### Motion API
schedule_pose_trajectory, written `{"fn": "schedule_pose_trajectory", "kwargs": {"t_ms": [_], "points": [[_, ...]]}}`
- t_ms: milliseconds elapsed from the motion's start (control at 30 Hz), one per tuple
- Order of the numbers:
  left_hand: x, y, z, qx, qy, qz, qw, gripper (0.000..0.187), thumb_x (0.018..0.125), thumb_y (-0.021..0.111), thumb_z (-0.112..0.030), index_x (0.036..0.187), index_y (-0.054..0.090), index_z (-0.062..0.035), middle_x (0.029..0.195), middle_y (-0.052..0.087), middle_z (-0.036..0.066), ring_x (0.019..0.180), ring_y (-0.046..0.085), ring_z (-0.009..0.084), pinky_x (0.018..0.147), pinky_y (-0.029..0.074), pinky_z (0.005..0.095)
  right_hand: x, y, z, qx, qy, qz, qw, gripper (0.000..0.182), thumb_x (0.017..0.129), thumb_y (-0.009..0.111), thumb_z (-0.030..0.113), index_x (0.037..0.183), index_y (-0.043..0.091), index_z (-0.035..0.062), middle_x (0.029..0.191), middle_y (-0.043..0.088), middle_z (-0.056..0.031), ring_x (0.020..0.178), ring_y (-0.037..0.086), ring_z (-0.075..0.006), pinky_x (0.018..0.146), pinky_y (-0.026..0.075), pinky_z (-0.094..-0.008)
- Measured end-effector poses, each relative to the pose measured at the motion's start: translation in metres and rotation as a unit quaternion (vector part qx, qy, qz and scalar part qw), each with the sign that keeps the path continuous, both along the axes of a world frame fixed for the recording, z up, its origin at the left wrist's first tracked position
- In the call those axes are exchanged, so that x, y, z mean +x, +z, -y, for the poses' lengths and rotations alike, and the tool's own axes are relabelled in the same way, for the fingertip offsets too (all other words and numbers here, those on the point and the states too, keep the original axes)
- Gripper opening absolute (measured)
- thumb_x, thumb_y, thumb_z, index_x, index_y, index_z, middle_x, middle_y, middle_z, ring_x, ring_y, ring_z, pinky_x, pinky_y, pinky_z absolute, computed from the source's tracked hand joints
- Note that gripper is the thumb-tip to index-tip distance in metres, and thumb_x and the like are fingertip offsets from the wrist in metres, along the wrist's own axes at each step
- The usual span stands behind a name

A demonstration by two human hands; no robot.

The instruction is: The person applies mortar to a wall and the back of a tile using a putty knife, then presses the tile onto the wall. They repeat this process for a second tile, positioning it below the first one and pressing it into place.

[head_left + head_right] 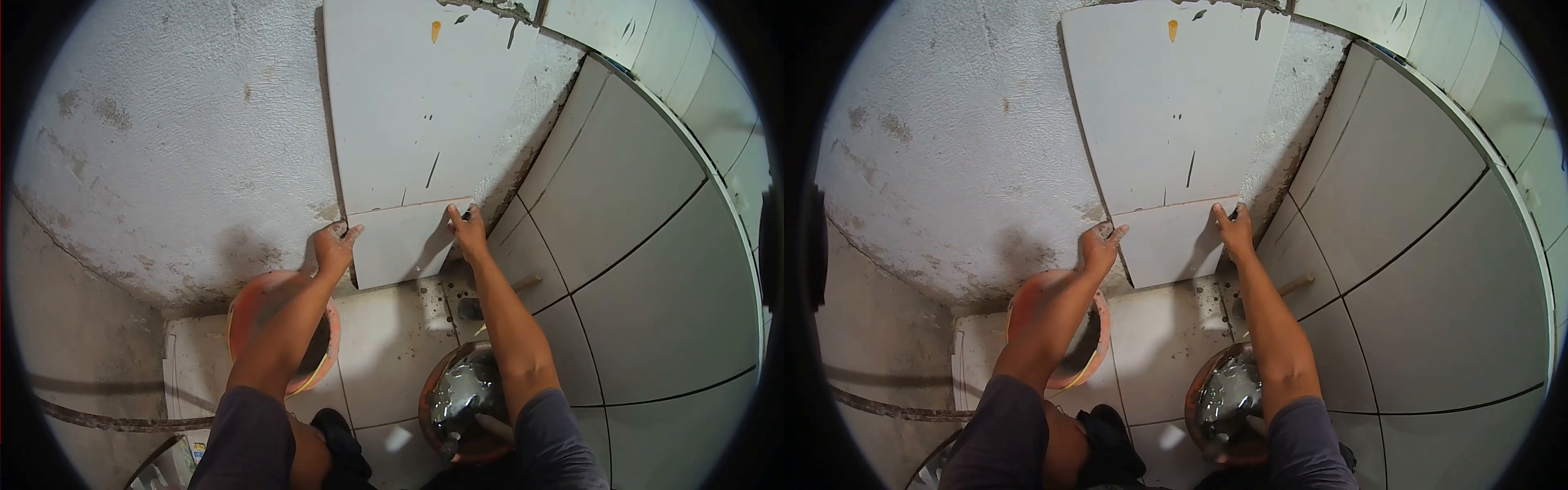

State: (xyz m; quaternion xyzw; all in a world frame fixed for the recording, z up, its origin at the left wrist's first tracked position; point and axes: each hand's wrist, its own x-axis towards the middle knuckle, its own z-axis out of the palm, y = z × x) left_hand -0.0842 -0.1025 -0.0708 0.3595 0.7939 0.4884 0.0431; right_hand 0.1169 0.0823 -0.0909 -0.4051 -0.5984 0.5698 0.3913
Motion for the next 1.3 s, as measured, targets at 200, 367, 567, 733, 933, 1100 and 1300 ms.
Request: {"fn": "schedule_pose_trajectory", "kwargs": {"t_ms": [200, 367, 567, 733, 933, 1100, 1300], "points": [[0.0, -0.006, -0.002, 0.033, 0.013, 0.001, 0.999, 0.045, 0.068, 0.076, -0.031, 0.081, 0.061, 0.0096, 0.074, 0.064, 0.02, 0.067, 0.062, 0.0245, 0.065, 0.048, 0.0315, -0.001, 0.002, 0.002, 0.003, -0.005, -0.007, 1.0, 0.05, 0.081, 0.064, 0.035, 0.107, 0.044, -0.0029, 0.083, 0.05, -0.0051, 0.068, 0.047, -0.0113, 0.063, 0.046, -0.0266], [-0.009, -0.022, -0.006, 0.038, 0.012, 0.002, 0.999, 0.045, 0.068, 0.076, -0.031, 0.082, 0.061, 0.0095, 0.074, 0.064, 0.019, 0.066, 0.062, 0.0236, 0.064, 0.047, 0.0313, -0.002, 0.003, 0.004, 0.006, -0.025, -0.002, 1.0, 0.045, 0.08, 0.065, 0.032, 0.102, 0.047, -0.0025, 0.08, 0.056, -0.0068, 0.066, 0.049, -0.0115, 0.058, 0.043, -0.0267], [-0.004, -0.01, -0.003, 0.038, -0.01, 0.033, 0.999, 0.045, 0.068, 0.076, -0.031, 0.082, 0.061, 0.0091, 0.074, 0.064, 0.02, 0.065, 0.062, 0.0253, 0.064, 0.047, 0.0323, -0.003, 0.004, 0.004, 0.008, -0.029, -0.007, 1.0, 0.044, 0.081, 0.065, 0.032, 0.101, 0.047, -0.002, 0.079, 0.055, -0.0069, 0.064, 0.049, -0.0114, 0.058, 0.043, -0.0274], [-0.007, -0.016, -0.005, 0.043, 0.003, -0.006, 0.999, 0.044, 0.069, 0.075, -0.031, 0.082, 0.062, 0.0085, 0.073, 0.064, 0.02, 0.064, 0.062, 0.0261, 0.064, 0.047, 0.0332, -0.002, 0.009, 0.007, 0.002, -0.031, -0.011, 0.999, 0.044, 0.081, 0.064, 0.032, 0.102, 0.047, -0.0021, 0.079, 0.055, -0.0066, 0.064, 0.049, -0.0116, 0.058, 0.043, -0.0275], [-0.006, -0.018, -0.006, 0.055, 0.01, -0.024, 0.998, 0.042, 0.068, 0.077, -0.032, 0.079, 0.062, 0.0053, 0.068, 0.063, 0.013, 0.059, 0.054, 0.018, 0.06, 0.045, 0.03, -0.001, 0.009, 0.007, 0.003, -0.037, -0.009, 0.999, 0.043, 0.081, 0.064, 0.033, 0.1, 0.048, -0.0014, 0.075, 0.054, -0.0055, 0.064, 0.049, -0.0115, 0.058, 0.042, -0.027], [-0.012, -0.028, -0.007, 0.036, -0.003, 0.009, 0.999, 0.035, 0.071, 0.074, -0.029, 0.079, 0.063, 0.0031, 0.069, 0.064, 0.011, 0.059, 0.054, 0.0162, 0.059, 0.044, 0.0292, -0.002, 0.003, 0.006, 0.019, -0.029, -0.009, 0.999, 0.042, 0.08, 0.065, 0.034, 0.097, 0.047, -0.0008, 0.073, 0.054, -0.0057, 0.062, 0.048, -0.0114, 0.057, 0.042, -0.0266], [-0.012, -0.029, -0.007, 0.022, 0.01, -0.026, 0.999, 0.033, 0.073, 0.074, -0.027, 0.079, 0.063, 0.0029, 0.069, 0.064, 0.009, 0.06, 0.054, 0.0144, 0.06, 0.044, 0.0286, -0.002, -0.002, 0.003, 0.009, -0.023, -0.019, 1.0, 0.042, 0.08, 0.065, 0.033, 0.097, 0.047, -0.0009, 0.073, 0.054, -0.0055, 0.062, 0.049, -0.0112, 0.056, 0.042, -0.0264]]}}
